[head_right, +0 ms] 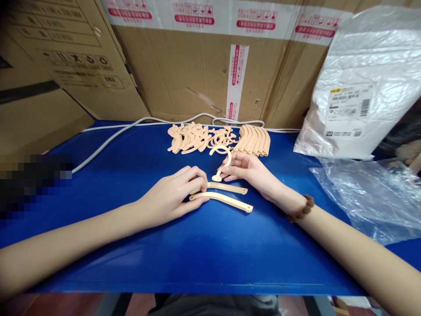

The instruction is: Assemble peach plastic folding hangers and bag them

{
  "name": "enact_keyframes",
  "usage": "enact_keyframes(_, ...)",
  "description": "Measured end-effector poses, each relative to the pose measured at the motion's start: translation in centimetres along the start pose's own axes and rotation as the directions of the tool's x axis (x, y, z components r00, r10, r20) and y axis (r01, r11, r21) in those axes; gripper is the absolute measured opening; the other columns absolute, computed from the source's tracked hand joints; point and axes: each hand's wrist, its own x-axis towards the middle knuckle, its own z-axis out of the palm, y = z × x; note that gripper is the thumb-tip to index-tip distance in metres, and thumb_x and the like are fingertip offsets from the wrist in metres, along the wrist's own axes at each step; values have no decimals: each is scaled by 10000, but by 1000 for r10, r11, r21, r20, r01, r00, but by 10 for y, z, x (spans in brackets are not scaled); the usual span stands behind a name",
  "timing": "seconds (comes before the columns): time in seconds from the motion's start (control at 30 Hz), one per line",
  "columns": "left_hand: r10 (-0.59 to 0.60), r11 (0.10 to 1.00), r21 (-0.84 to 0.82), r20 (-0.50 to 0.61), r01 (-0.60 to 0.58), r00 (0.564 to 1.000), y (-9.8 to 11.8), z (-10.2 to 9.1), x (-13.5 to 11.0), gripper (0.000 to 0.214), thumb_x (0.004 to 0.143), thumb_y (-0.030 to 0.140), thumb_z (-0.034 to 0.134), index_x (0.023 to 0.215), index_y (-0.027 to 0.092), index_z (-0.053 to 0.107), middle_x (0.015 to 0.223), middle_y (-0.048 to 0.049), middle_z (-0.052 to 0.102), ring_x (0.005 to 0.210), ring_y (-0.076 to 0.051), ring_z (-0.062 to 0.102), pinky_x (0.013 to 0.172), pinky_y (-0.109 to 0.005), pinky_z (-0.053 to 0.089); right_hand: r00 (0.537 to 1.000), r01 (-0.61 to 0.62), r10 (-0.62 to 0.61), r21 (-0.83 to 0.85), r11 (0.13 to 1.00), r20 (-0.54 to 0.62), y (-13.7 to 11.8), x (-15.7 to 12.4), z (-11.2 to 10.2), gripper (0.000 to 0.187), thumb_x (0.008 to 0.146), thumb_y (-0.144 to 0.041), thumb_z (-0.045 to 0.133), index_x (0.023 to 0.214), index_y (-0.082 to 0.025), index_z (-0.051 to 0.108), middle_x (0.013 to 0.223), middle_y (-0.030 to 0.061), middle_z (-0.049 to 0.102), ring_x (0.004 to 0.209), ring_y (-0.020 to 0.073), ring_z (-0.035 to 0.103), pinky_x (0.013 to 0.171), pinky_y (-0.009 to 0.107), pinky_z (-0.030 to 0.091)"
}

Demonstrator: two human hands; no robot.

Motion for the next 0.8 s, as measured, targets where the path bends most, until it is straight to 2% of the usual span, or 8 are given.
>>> enact_keyframes(0.13,11,994,-110,-96,-22,995,2,-3,0,179,1014,344,523,954,181,565,1130,-67,623,967,-210,503,865,-361,435,1000,-5,5,21,1000,-1,0,0,-1,274,750,-324,839,907,-190,658,897,8,753,811,117,709,784,266,574)
enact_keyframes(0.23,-116,923,-380,-144,53,983,3,-8,2,152,990,341,584,961,194,610,1007,-28,657,905,-184,516,828,-329,418,1000,-8,8,30,1000,23,0,0,-2,265,764,-319,834,911,-189,656,900,6,757,827,113,712,792,251,566)
enact_keyframes(0.3,-250,769,-625,-102,133,963,3,-12,4,153,945,352,653,942,200,635,926,-4,657,807,-155,525,739,-295,411,999,-2,1,28,1000,34,0,0,-3,258,774,-325,828,911,-192,655,895,5,758,826,116,713,794,251,562)
enact_keyframes(0.4,-376,421,-891,-3,168,927,1,-15,6,208,853,349,756,913,184,642,887,10,655,733,-117,543,673,-250,409,1000,1,-2,27,1000,29,0,0,-3,248,773,-333,828,890,-193,660,876,2,756,807,121,709,780,258,557)
enact_keyframes(0.47,-421,230,-964,22,131,907,-1,-16,8,230,806,319,802,903,177,650,872,15,654,746,-104,561,688,-226,420,1000,-2,1,26,1000,20,0,0,-2,246,765,-333,832,875,-192,663,878,4,755,802,125,706,770,263,554)
enact_keyframes(0.57,-456,32,-998,40,61,889,-3,-17,9,245,760,285,842,907,173,680,832,23,636,747,-87,551,709,-204,425,1000,-1,1,17,1000,19,0,-1,-2,248,767,-334,832,883,-196,662,887,5,755,810,129,705,775,270,553)
enact_keyframes(0.7,-454,-68,-997,54,26,889,-4,-20,10,249,777,339,834,880,155,700,846,9,614,761,-82,544,720,-191,441,1000,4,-4,-4,1000,28,0,-1,-2,233,794,-335,811,914,-202,661,891,7,755,831,132,710,788,272,551)
enact_keyframes(0.8,-432,-31,-991,128,127,893,-3,-23,9,304,868,452,732,919,160,667,781,15,586,689,-86,538,653,-198,445,999,7,-7,-6,1000,34,-1,-1,-2,237,799,-340,807,912,-201,652,888,11,755,839,137,715,785,272,553)
